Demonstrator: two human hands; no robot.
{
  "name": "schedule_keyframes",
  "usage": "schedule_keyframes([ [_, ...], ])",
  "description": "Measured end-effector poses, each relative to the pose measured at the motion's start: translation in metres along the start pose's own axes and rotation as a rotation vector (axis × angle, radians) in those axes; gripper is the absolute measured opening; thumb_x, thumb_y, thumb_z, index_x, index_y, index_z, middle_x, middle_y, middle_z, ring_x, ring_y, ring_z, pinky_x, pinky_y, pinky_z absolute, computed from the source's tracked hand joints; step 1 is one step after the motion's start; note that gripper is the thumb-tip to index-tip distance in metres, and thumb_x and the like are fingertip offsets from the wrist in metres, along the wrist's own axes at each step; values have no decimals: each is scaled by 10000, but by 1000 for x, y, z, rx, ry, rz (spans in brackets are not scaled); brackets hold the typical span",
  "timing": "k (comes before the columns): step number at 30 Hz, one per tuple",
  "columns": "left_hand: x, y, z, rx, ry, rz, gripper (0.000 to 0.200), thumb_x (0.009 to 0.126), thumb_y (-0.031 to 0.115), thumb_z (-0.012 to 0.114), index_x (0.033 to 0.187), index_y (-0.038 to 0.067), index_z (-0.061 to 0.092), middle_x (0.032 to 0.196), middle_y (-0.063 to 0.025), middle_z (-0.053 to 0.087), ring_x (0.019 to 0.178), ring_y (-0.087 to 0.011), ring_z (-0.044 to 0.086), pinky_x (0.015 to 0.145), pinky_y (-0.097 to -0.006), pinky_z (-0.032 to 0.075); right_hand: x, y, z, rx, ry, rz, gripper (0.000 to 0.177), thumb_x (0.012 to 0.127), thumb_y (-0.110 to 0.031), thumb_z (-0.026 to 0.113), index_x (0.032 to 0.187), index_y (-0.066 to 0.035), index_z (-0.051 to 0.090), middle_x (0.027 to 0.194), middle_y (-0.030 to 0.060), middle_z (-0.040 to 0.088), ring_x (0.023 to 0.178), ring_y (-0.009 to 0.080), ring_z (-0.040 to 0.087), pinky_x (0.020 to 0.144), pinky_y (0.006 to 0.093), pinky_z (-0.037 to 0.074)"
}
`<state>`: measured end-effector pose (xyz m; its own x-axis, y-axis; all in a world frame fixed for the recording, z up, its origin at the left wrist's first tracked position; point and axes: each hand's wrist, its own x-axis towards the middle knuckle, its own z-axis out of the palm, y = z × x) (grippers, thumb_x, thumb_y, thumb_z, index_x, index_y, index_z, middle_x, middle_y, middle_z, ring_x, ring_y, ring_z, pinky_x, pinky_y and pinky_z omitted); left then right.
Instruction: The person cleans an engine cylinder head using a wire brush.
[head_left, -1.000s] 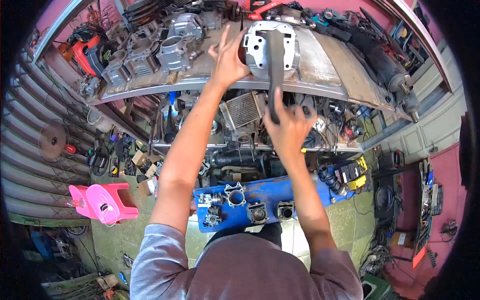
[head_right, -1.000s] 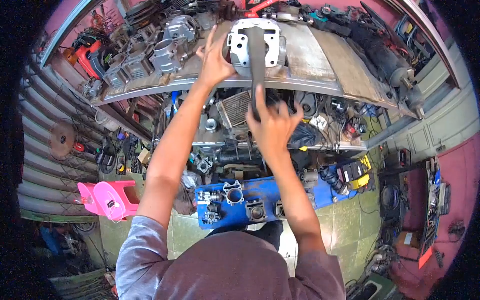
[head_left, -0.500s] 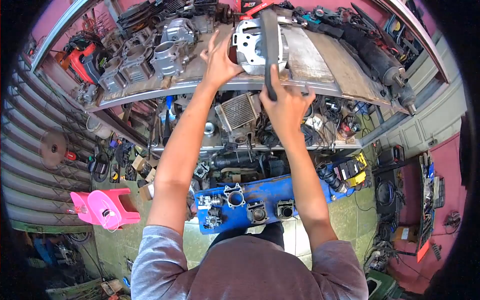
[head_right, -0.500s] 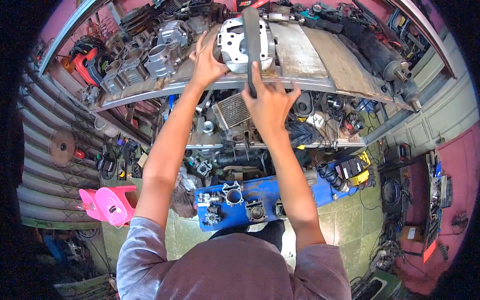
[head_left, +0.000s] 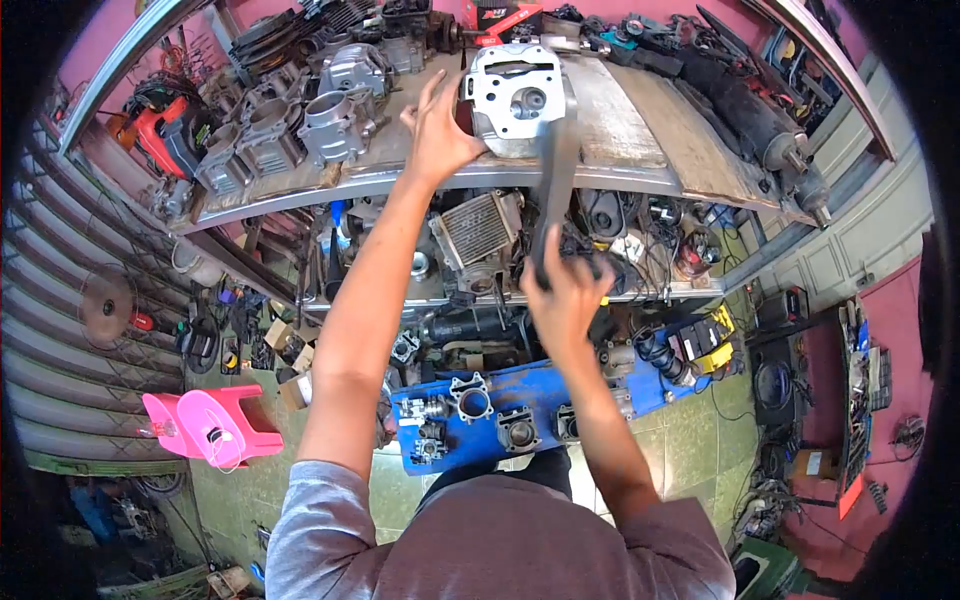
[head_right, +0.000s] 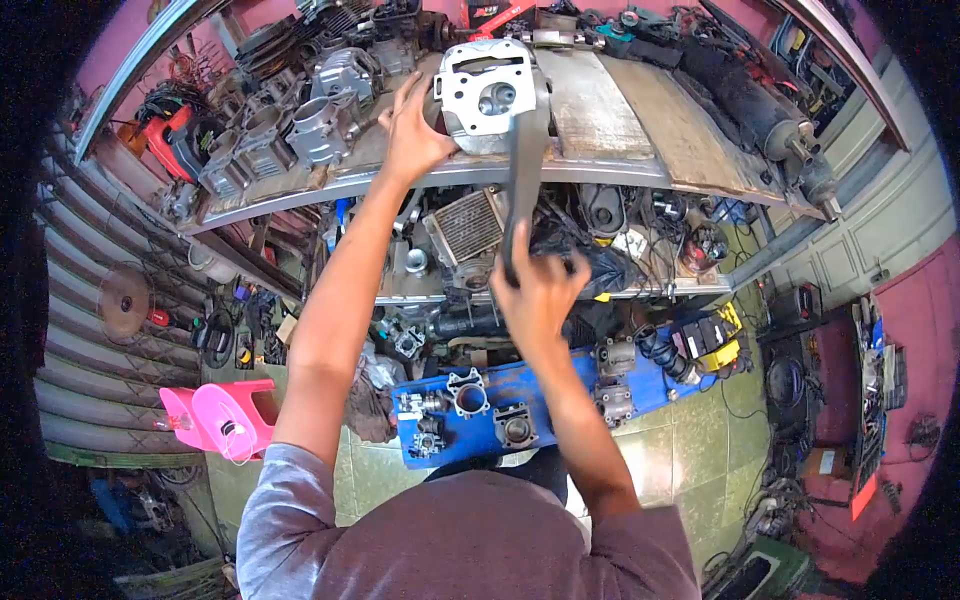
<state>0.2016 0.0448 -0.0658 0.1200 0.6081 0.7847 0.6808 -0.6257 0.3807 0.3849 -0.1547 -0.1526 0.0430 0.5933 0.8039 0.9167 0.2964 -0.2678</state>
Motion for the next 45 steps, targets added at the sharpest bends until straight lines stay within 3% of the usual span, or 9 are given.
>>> schedule_keyframes([
  [6, -1, 2, -2, -23, 50, 48, 960, 544, 251, 864, 1424, 91, 517, 1430, -156, 560, 1431, -298, 425, 1072, -608, 273, 36, -8, 21, 22, 86, -80, 672, 767, -186, 827, 1402, -111, 618, 665, 19, 646, 738, 167, 621, 997, 476, 361],
  [12, 1, -1, -3, 1, -19, -7, 963, 538, 176, 835, 1438, 83, 505, 1420, -139, 569, 1416, -295, 442, 1078, -580, 267, -24, -3, 25, 37, 6, -129, 673, 740, -193, 838, 1380, -125, 642, 661, -7, 634, 731, 145, 610, 1026, 522, 355],
  [18, 1, 0, -2, 1, 25, 30, 967, 532, 201, 859, 1427, 79, 513, 1419, -142, 573, 1423, -299, 433, 1088, -598, 250, 74, -15, 19, -85, 113, 52, 603, 813, -224, 798, 1392, -167, 637, 735, 54, 713, 714, 194, 672, 1053, 500, 357],
  [24, 4, 3, -2, -22, 21, -10, 995, 519, 262, 896, 1420, 75, 517, 1418, -148, 571, 1423, -300, 433, 1084, -612, 258, 17, -3, -2, 94, -9, 73, 670, 766, -245, 811, 1409, -216, 629, 608, 42, 622, 635, 200, 640, 1046, 510, 360],
  [26, -2, 2, 0, -13, 44, 29, 972, 531, 260, 889, 1412, 79, 522, 1413, -149, 574, 1417, -300, 440, 1076, -605, 270, 36, 5, 3, 66, -50, 102, 652, 776, -259, 815, 1403, -234, 636, 658, 62, 675, 649, 206, 661, 1041, 505, 370],
  [30, 1, 6, -4, 0, 28, 14, 950, 528, 261, 894, 1392, 87, 537, 1393, -148, 590, 1406, -301, 453, 1062, -582, 286, 90, 2, 10, 48, 138, 24, 606, 837, -222, 780, 1421, -216, 618, 707, 91, 705, 705, 258, 673, 1033, 441, 382],
  [36, 4, 2, -1, -2, 17, 3, 987, 527, 295, 909, 1413, 91, 527, 1402, -148, 581, 1408, -297, 448, 1070, -576, 286, 8, 3, -5, 102, -57, 128, 689, 775, -236, 819, 1429, -176, 610, 656, 60, 675, 677, 204, 664, 1039, 492, 362],
  [41, -1, 2, -2, -2, -5, 0, 984, 541, 263, 888, 1429, 85, 506, 1416, -157, 557, 1400, -302, 446, 1082, -590, 273, 59, 8, 13, 166, 101, 196, 597, 844, -210, 776, 1415, -145, 615, 701, 79, 699, 699, 242, 662, 1016, 476, 386],
  [45, 0, 8, -6, -24, -15, -13, 936, 577, 211, 848, 1435, 81, 498, 1397, -159, 566, 1382, -312, 457, 1077, -603, 270, 48, 7, 4, 129, 35, 186, 611, 834, -215, 782, 1416, -130, 613, 668, 82, 671, 686, 233, 658, 1018, 472, 386],
])
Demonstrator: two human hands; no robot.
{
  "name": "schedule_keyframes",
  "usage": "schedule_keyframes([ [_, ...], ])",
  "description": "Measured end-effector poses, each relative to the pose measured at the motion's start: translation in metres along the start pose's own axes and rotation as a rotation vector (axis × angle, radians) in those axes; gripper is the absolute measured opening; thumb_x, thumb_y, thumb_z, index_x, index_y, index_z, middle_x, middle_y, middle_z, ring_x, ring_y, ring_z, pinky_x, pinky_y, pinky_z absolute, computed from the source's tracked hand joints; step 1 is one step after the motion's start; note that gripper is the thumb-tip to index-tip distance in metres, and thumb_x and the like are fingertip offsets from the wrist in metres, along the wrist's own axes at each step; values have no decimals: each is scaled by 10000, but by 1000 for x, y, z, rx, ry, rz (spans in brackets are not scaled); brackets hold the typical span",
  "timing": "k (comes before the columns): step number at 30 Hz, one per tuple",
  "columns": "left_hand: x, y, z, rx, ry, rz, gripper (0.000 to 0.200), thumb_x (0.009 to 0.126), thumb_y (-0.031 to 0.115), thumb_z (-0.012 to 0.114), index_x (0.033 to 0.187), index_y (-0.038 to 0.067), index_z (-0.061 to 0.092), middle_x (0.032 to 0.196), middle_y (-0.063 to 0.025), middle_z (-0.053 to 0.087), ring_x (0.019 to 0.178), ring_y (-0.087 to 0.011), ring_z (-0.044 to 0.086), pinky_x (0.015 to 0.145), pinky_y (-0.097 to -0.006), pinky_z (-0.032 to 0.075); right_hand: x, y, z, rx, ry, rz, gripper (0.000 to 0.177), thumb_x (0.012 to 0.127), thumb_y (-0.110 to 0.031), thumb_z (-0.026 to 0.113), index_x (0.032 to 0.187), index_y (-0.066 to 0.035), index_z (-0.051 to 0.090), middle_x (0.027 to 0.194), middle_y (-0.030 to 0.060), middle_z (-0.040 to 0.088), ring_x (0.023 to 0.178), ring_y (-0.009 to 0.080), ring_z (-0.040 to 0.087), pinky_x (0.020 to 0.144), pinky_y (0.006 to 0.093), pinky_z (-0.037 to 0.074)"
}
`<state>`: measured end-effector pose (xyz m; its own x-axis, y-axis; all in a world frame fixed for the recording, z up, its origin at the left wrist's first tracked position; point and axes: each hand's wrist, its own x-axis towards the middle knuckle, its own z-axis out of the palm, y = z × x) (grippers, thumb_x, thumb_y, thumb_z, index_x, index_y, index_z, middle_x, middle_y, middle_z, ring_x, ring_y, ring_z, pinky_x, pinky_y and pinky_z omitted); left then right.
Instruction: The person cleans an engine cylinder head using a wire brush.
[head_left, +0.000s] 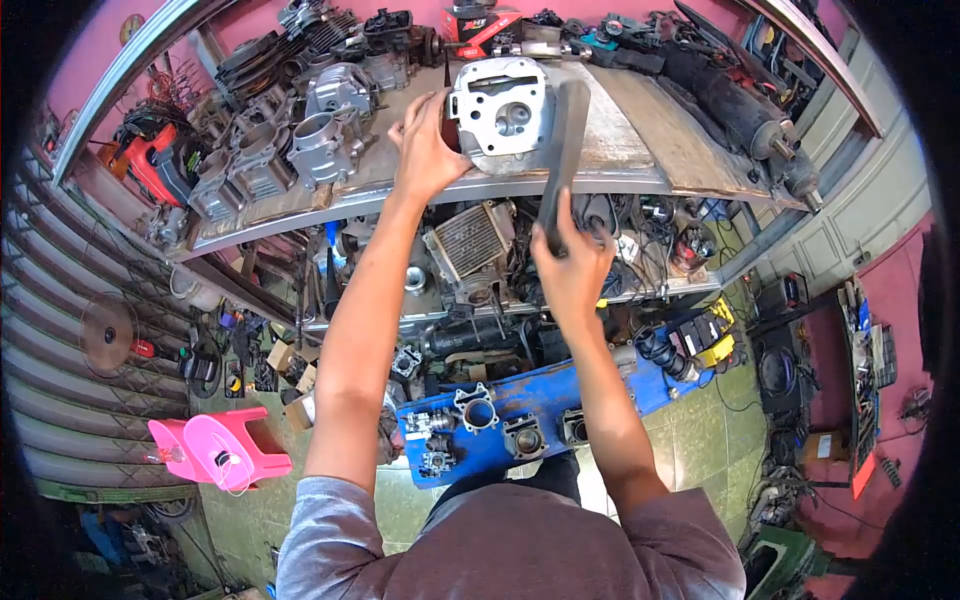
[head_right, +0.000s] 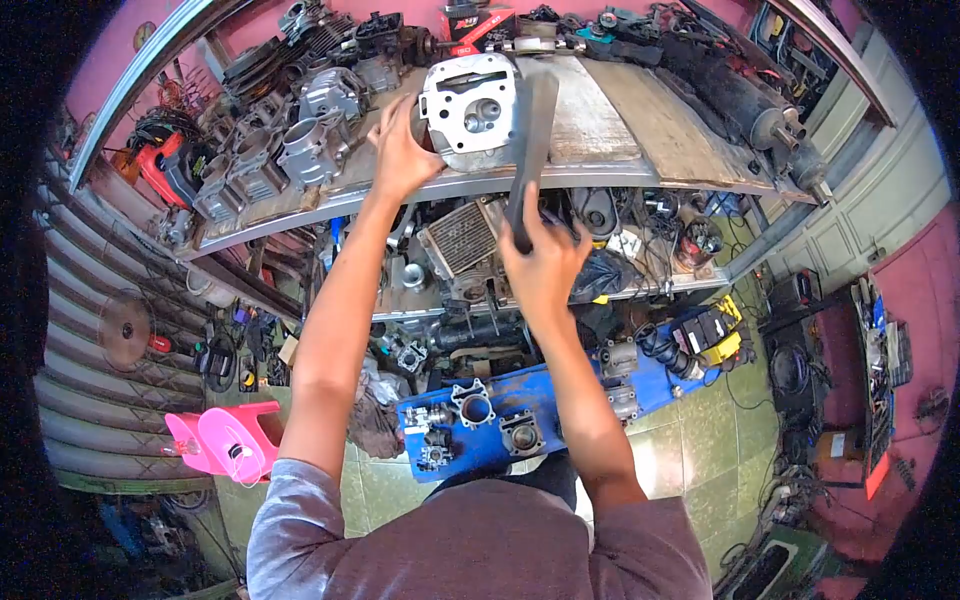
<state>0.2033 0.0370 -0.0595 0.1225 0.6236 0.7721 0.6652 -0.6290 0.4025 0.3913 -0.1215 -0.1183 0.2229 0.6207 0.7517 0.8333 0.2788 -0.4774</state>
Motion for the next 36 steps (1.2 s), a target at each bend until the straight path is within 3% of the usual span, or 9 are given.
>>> schedule_keyframes([
  [4, 1, -7, 2, 21, -1, 23, 907, 603, 209, 838, 1434, 78, 500, 1377, -148, 586, 1368, -316, 469, 1073, -608, 270, -53, 3, 0, -24, 8, -147, 665, 778, -186, 820, 1401, -74, 614, 646, 43, 652, 677, 159, 623, 1014, 482, 378],
  [9, -1, -6, 1, 38, 3, 44, 882, 625, 239, 841, 1427, 79, 512, 1352, -124, 615, 1348, -319, 484, 1058, -613, 282, 32, -3, 21, -106, 185, -283, 658, 809, -213, 816, 1425, -133, 599, 757, 68, 705, 725, 221, 664, 1006, 473, 387],
  [13, 1, -3, -3, 9, -46, -15, 944, 606, 308, 870, 1443, 80, 497, 1366, -128, 605, 1352, -320, 472, 1065, -611, 281, 42, -16, 15, -115, 44, -274, 653, 804, -241, 814, 1417, -151, 608, 721, 54, 692, 714, 221, 657, 1001, 492, 390],
  [17, 1, -11, 4, 23, -19, -15, 966, 559, 159, 851, 1450, 73, 488, 1364, -137, 605, 1347, -328, 469, 1066, -579, 284, -32, -9, 5, -63, -100, -357, 676, 750, -232, 841, 1391, -170, 638, 628, 27, 638, 663, 164, 615, 1005, 516, 386],
  [25, 1, -4, -1, 5, -44, -49, 972, 525, 100, 819, 1441, 74, 494, 1344, -139, 619, 1325, -337, 477, 1078, -583, 267, 18, -27, 13, -138, 20, -344, 674, 774, -221, 815, 1416, -185, 613, 594, 18, 599, 642, 174, 595, 1005, 508, 377],
  [29, 0, -11, 2, 17, -32, -7, 957, 549, 133, 829, 1445, 79, 495, 1313, -149, 628, 1316, -341, 480, 1070, -581, 277, -52, -1, 4, -118, -47, -307, 662, 755, -216, 833, 1386, -155, 643, 598, 9, 597, 622, 158, 571, 1018, 493, 366],
  [33, 0, -8, 4, 13, -13, -22, 967, 547, 202, 865, 1437, 98, 501, 1302, -123, 636, 1308, -346, 485, 1067, -578, 284, 12, -20, 1, -186, 18, -249, 667, 780, -231, 815, 1415, -169, 617, 635, 52, 637, 620, 201, 597, 989, 475, 385],
  [34, 1, -3, 2, 4, -9, -48, 986, 538, 238, 884, 1437, 104, 501, 1290, -116, 638, 1301, -344, 491, 1077, -573, 287, 30, -25, 3, -178, 37, -268, 693, 798, -241, 802, 1447, -185, 569, 602, 34, 640, 649, 216, 626, 987, 536, 376],
  [36, 1, 0, 2, 9, -9, -49, 987, 539, 246, 887, 1436, 102, 501, 1284, -114, 639, 1297, -340, 494, 1074, -564, 291, 39, -20, 5, -192, 48, -286, 692, 799, -244, 803, 1447, -184, 567, 601, 41, 642, 651, 217, 633, 988, 535, 376],
])
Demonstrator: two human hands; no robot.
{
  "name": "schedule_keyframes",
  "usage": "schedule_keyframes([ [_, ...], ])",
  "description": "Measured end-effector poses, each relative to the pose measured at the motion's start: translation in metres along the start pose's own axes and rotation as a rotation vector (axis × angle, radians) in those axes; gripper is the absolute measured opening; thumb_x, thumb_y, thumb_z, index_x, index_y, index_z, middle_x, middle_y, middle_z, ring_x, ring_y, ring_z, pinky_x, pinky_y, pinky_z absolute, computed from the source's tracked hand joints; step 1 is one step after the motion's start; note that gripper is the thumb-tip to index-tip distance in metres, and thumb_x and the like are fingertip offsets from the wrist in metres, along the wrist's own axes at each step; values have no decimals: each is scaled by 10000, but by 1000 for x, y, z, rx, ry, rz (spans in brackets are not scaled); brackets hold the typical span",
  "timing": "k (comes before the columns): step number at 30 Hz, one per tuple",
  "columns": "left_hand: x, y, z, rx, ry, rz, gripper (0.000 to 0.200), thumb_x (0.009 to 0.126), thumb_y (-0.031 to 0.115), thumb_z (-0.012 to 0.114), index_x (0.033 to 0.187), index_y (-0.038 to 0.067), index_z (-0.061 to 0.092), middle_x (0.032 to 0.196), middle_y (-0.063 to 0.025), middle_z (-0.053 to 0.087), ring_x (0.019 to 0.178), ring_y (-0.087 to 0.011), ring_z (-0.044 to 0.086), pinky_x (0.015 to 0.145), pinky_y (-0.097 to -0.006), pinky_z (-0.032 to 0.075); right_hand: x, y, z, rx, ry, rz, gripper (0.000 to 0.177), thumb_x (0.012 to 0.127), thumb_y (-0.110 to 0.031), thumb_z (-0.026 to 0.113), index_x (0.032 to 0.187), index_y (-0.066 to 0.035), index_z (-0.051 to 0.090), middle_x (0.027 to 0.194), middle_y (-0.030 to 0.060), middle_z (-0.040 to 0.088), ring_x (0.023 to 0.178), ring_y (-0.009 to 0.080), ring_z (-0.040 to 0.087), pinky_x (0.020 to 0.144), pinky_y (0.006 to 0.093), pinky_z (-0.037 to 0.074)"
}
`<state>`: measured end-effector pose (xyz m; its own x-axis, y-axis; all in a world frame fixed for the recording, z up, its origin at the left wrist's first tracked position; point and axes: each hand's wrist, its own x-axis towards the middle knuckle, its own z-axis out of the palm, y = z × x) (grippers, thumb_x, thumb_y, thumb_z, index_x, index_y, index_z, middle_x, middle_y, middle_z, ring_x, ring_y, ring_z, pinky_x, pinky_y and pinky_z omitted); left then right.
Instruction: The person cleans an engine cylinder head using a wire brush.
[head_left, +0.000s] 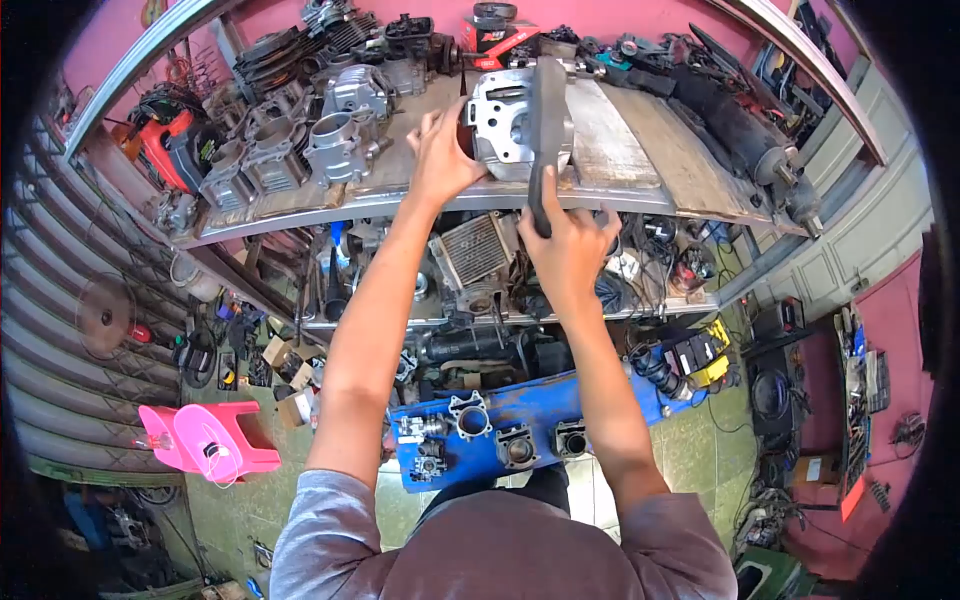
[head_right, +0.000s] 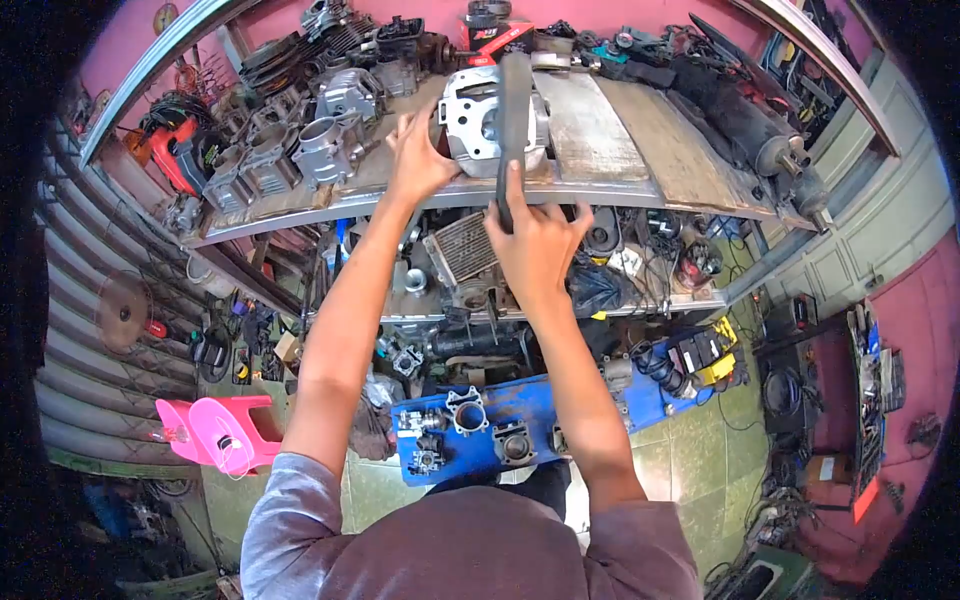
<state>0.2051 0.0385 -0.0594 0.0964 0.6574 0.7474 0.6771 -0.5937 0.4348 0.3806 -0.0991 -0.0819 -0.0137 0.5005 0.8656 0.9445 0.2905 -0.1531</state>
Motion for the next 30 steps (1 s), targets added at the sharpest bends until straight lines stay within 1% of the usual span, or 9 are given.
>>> schedule_keyframes([
  [5, 0, -7, 4, 19, 28, 40, 972, 554, 247, 886, 1432, 93, 498, 1298, -115, 632, 1293, -330, 499, 1067, -550, 298, -70, 3, -10, 52, -88, 3, 642, 785, -221, 819, 1394, -146, 631, 555, 25, 579, 624, 181, 600, 1003, 464, 373],
  [14, -11, 0, -20, 47, -124, 79, 905, 658, 160, 810, 1484, 110, 444, 1394, -159, 564, 1377, -337, 446, 1098, -548, 271, -73, 2, -9, 38, -94, 26, 608, 797, -216, 816, 1377, -141, 647, 562, 42, 605, 594, 175, 592, 1009, 466, 374],
  [19, -7, 7, -47, -49, -299, 89, 818, 767, 334, 735, 1501, 136, 433, 1424, -170, 535, 1395, -324, 428, 1106, -578, 260, -79, -2, -7, 45, -80, 26, 607, 805, -225, 810, 1381, -139, 641, 553, 53, 602, 586, 185, 594, 995, 469, 382],
  [20, -5, 9, -45, -28, -276, 67, 758, 842, 494, 688, 1475, 135, 475, 1404, -166, 559, 1364, -328, 463, 1101, -608, 252, -81, -2, -6, 41, -85, 22, 611, 807, -227, 808, 1387, -138, 636, 554, 55, 602, 587, 187, 594, 989, 470, 386],
  [23, 10, 33, -44, 19, -304, -87, 751, 857, 593, 688, 1435, 140, 534, 1376, -160, 584, 1338, -329, 500, 1089, -636, 242, -86, -4, -6, 36, -107, 49, 615, 809, -232, 807, 1391, -140, 632, 558, 62, 604, 584, 194, 591, 980, 470, 392],
  [24, 16, 38, -39, 8, -167, -22, 718, 838, 634, 711, 1359, 148, 623, 1356, -148, 600, 1325, -325, 522, 1082, -659, 236, -86, -3, -7, 35, -104, 47, 615, 809, -232, 807, 1391, -140, 632, 558, 62, 604, 584, 194, 591, 980, 470, 392],
  [27, 34, 46, -39, 82, -288, -56, 605, 837, 584, 741, 1262, 156, 703, 1339, -135, 615, 1342, -316, 515, 1087, -673, 222, -87, 2, -8, 45, -122, 33, 633, 821, -232, 791, 1413, -124, 595, 583, 56, 634, 604, 201, 611, 994, 499, 371],
  [28, 37, 51, -39, 89, -259, -18, 525, 818, 533, 773, 1179, 152, 750, 1298, -125, 640, 1317, -289, 531, 1065, -653, 243, -88, 3, -8, 51, -118, 38, 632, 822, -233, 790, 1414, -127, 594, 585, 58, 637, 607, 201, 613, 995, 501, 370],
  [30, 39, 61, -42, 145, -233, 39, 495, 802, 499, 792, 1153, 152, 761, 1223, -118, 676, 1278, -275, 557, 1032, -628, 267, -89, 5, -9, 60, -116, 47, 631, 824, -234, 790, 1415, -130, 593, 586, 59, 640, 610, 202, 614, 996, 503, 370],
])
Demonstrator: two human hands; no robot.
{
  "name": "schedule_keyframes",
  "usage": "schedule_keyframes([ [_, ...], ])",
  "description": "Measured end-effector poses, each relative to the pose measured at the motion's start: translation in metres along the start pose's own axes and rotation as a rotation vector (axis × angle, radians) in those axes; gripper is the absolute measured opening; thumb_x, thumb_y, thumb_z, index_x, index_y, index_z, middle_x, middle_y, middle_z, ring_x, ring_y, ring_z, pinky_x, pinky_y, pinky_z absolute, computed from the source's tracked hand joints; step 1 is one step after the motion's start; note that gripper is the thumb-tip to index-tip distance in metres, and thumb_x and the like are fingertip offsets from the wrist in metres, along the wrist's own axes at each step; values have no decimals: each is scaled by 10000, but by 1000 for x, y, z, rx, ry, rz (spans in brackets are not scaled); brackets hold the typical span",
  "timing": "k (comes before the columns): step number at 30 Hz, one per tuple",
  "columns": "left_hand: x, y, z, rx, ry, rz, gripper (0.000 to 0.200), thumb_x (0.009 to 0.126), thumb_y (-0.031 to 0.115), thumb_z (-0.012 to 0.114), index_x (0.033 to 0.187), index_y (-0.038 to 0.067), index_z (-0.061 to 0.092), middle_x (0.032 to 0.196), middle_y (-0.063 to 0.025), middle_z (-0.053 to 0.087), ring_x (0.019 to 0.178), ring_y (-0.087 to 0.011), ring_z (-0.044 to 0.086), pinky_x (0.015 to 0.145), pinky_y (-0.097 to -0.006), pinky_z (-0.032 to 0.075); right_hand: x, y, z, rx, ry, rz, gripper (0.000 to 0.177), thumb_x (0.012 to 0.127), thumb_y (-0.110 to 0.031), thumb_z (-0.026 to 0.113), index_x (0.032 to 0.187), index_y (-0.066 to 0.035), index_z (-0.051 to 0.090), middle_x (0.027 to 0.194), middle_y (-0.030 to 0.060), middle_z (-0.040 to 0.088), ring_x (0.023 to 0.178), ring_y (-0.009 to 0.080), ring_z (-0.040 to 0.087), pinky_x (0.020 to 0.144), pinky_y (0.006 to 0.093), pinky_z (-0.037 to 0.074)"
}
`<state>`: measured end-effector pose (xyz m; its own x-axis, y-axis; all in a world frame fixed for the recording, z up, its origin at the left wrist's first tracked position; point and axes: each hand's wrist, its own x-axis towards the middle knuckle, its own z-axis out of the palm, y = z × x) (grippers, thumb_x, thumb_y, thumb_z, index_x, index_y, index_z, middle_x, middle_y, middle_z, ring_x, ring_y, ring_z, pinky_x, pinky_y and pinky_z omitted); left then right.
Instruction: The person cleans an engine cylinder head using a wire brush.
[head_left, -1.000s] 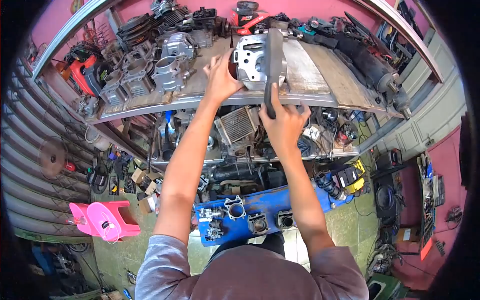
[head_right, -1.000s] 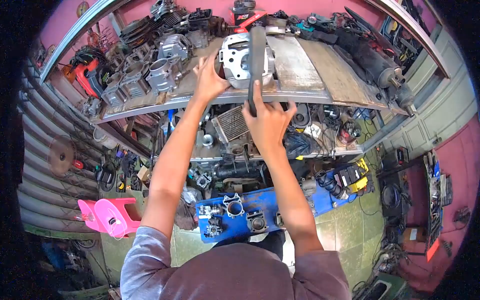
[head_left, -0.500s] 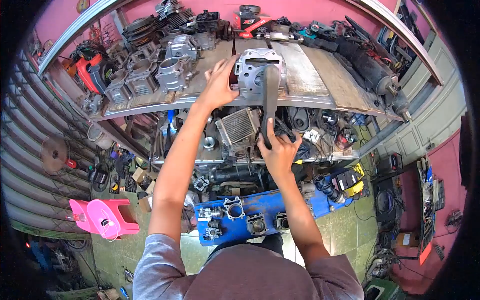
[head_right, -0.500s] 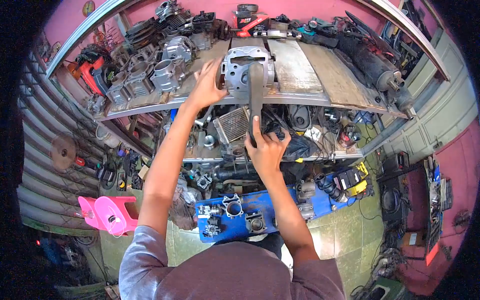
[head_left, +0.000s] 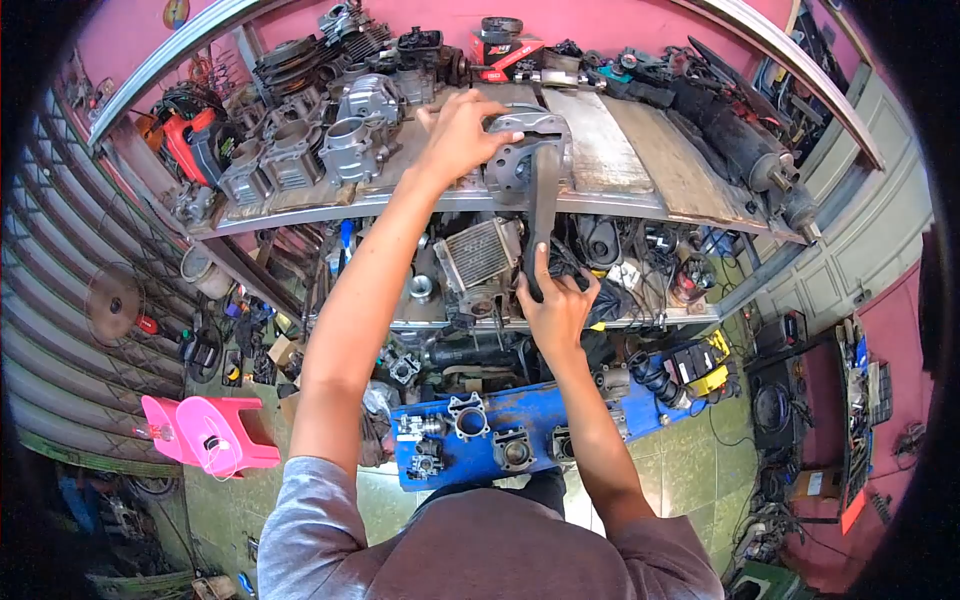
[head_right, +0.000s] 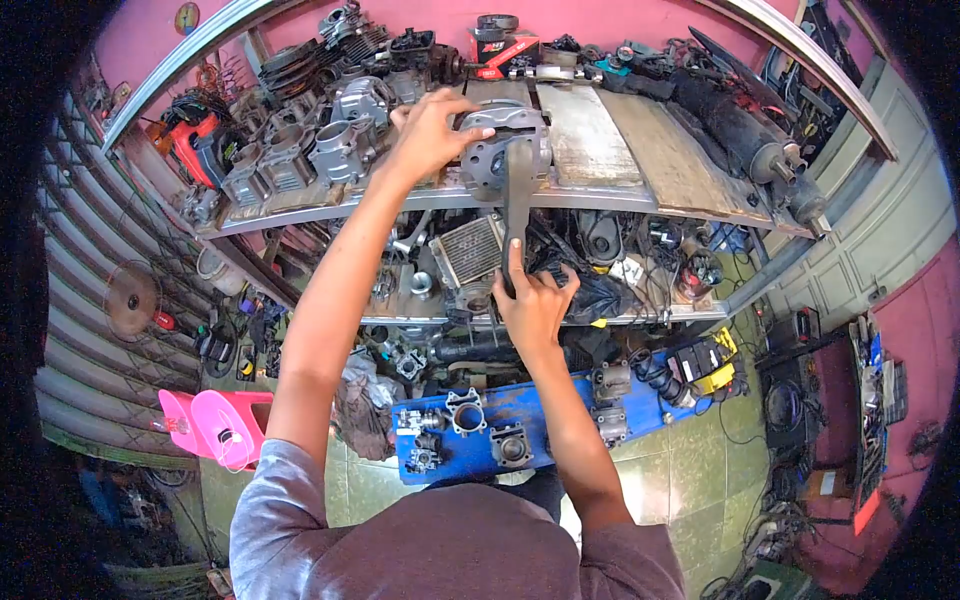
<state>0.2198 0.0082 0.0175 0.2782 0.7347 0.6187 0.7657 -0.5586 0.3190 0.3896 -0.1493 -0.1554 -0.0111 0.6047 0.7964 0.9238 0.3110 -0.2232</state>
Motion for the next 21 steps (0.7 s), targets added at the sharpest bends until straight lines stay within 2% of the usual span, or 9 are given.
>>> schedule_keyframes([
  [1, 1, 6, -3, 64, 26, 48, 465, 786, 466, 811, 1126, 151, 772, 1148, -111, 712, 1239, -262, 583, 999, -602, 291, -1, 1, 0, -16, -12, -7, 638, 822, -238, 793, 1418, -133, 591, 587, 59, 642, 613, 202, 615, 995, 504, 369],
  [2, 4, 12, -5, 66, 23, 49, 465, 786, 466, 811, 1126, 151, 772, 1148, -111, 712, 1239, -262, 583, 999, -602, 291, -1, 1, -1, -32, -24, -13, 645, 820, -242, 795, 1422, -136, 588, 588, 58, 643, 616, 203, 616, 995, 505, 369],
  [4, 12, 23, -4, 128, -55, 18, 376, 769, 383, 831, 1068, 160, 793, 955, -103, 752, 1083, -260, 661, 937, -551, 307, 0, -2, -3, -25, -13, -7, 629, 818, -244, 800, 1408, -138, 608, 577, 65, 619, 606, 206, 607, 988, 492, 381],
  [5, 15, 27, -5, 126, -56, 17, 376, 769, 383, 831, 1068, 160, 793, 955, -103, 752, 1083, -260, 661, 937, -551, 307, 1, -2, -5, -22, -2, -5, 614, 815, -245, 806, 1394, -139, 628, 565, 72, 594, 596, 210, 598, 982, 480, 393],
  [8, 25, 31, -2, 177, -94, 57, 349, 777, 364, 839, 1042, 140, 799, 873, -126, 757, 946, -301, 700, 964, -503, 319, 2, -2, -10, -19, -9, -3, 614, 805, -233, 804, 1387, -136, 634, 580, 70, 612, 604, 206, 604, 983, 477, 393],
  [10, 29, 28, 3, 213, -30, 122, 326, 767, 354, 846, 1032, 168, 805, 812, -112, 753, 896, -292, 711, 962, -505, 312, 2, 4, -12, 4, -12, -14, 637, 797, -237, 807, 1398, -140, 622, 575, 62, 618, 615, 197, 611, 991, 486, 382],
  [15, 53, 22, 5, 321, -40, 114, 317, 779, 387, 816, 1037, 204, 813, 805, -117, 755, 886, -293, 723, 966, -502, 313, 2, 10, -28, 69, 1, -17, 647, 787, -215, 797, 1407, -159, 618, 558, 23, 607, 637, 164, 608, 1022, 490, 359],
  [18, 72, 3, 21, 345, 34, 144, 297, 787, 369, 811, 1044, 220, 814, 793, -111, 750, 847, -297, 723, 963, -506, 315, -12, 19, -29, 69, -20, 16, 640, 791, -210, 795, 1405, -153, 619, 567, 13, 616, 637, 157, 614, 1037, 477, 349],
  [21, 78, 1, 27, 381, -18, 105, 271, 800, 352, 813, 1049, 244, 813, 884, -82, 769, 887, -248, 722, 964, -499, 306, -26, 29, -27, 90, -31, 73, 635, 795, -207, 795, 1402, -142, 620, 582, 14, 633, 634, 152, 619, 1051, 461, 339],
])
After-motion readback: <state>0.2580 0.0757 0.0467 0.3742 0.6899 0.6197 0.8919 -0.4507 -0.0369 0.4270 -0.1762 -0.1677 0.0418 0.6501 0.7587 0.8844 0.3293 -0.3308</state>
